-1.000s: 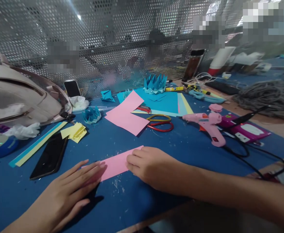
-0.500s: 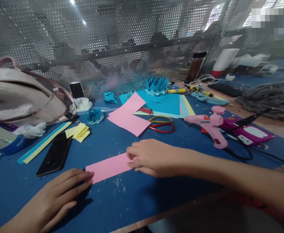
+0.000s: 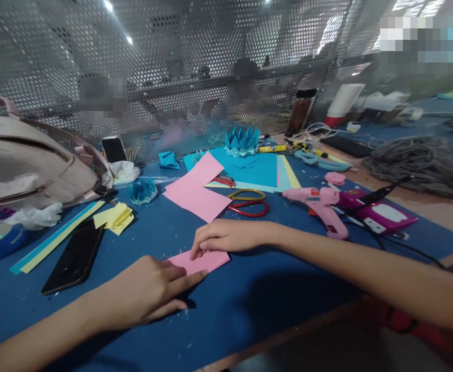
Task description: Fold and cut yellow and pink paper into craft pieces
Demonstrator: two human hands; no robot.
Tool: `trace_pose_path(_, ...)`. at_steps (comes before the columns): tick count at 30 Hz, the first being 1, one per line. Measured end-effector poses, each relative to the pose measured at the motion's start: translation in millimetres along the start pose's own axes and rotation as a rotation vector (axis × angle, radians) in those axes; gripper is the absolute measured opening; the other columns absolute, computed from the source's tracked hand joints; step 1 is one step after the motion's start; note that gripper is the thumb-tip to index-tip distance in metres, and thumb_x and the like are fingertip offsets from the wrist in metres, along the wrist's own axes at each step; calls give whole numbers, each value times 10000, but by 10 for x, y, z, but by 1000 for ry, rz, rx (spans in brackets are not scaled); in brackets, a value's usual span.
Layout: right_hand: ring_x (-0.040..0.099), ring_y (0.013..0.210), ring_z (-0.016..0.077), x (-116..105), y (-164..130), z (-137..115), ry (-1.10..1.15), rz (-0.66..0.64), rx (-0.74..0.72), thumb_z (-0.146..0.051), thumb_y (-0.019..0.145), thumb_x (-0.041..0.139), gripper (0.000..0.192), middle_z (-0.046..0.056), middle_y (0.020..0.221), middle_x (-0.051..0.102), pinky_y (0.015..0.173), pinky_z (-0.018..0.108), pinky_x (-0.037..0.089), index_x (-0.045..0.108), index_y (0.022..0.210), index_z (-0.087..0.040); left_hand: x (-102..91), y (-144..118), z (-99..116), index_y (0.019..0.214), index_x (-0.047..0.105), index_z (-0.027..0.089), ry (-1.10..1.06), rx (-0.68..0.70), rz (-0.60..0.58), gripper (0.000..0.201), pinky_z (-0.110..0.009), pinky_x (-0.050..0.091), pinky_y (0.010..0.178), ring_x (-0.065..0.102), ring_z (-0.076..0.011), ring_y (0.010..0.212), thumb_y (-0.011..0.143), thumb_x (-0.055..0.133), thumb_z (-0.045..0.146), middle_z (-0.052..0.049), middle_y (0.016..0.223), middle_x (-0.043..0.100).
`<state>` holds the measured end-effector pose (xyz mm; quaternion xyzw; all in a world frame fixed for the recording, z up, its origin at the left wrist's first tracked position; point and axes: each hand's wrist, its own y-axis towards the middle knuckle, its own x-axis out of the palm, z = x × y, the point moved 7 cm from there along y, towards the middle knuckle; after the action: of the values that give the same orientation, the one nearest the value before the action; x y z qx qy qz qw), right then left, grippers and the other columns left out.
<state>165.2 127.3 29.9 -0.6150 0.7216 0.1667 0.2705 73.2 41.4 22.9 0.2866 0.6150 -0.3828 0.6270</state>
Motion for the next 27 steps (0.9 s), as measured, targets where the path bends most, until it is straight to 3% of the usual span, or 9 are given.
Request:
trace_pose_path(5,607,925,156,-11,50,136,128,13,52,-224,995,385,336,105,993,643,824,271,468,650,1151,-90,-80,270,24,1432,393,217,80,-31,-11,462,-265,506,555,696,-206,712,1026,339,429,-60,892,716)
trace_pose_path(11,602,946,150,-10,26,133,47,46,48,-155,970,408,293,98,1023,645,840,258,458,636,1140,-86,-90,534,69,1405,444,194,77,-21,-13,466,-306,542,593,707,-243,788,1024,332,437,-85,927,729)
trace_pose_path(15,607,943,150,-6,21,118,0,63,36,-150,963,422,282,94,1026,651,829,255,456,637,1136,-94,-71,556,84,1400,439,186,92,-23,-9,475,-327,542,583,705,-260,784,1019,332,448,-87,898,725)
trace_pose_path(20,617,943,148,9,20,95,14,50,37,-177,968,426,293,94,1026,652,820,251,462,640,1156,-110,5,234,70,1409,404,180,33,-14,28,449,-267,496,562,683,-203,696,1036,291,403,-54,814,704)
trace_pose_path(27,620,923,146,11,42,95,6,38,48,-184,962,436,308,90,1004,652,812,253,457,649,1175,-117,145,-691,-49,1329,493,197,-41,-120,210,385,-258,433,562,642,-170,614,1051,265,336,-20,748,677)
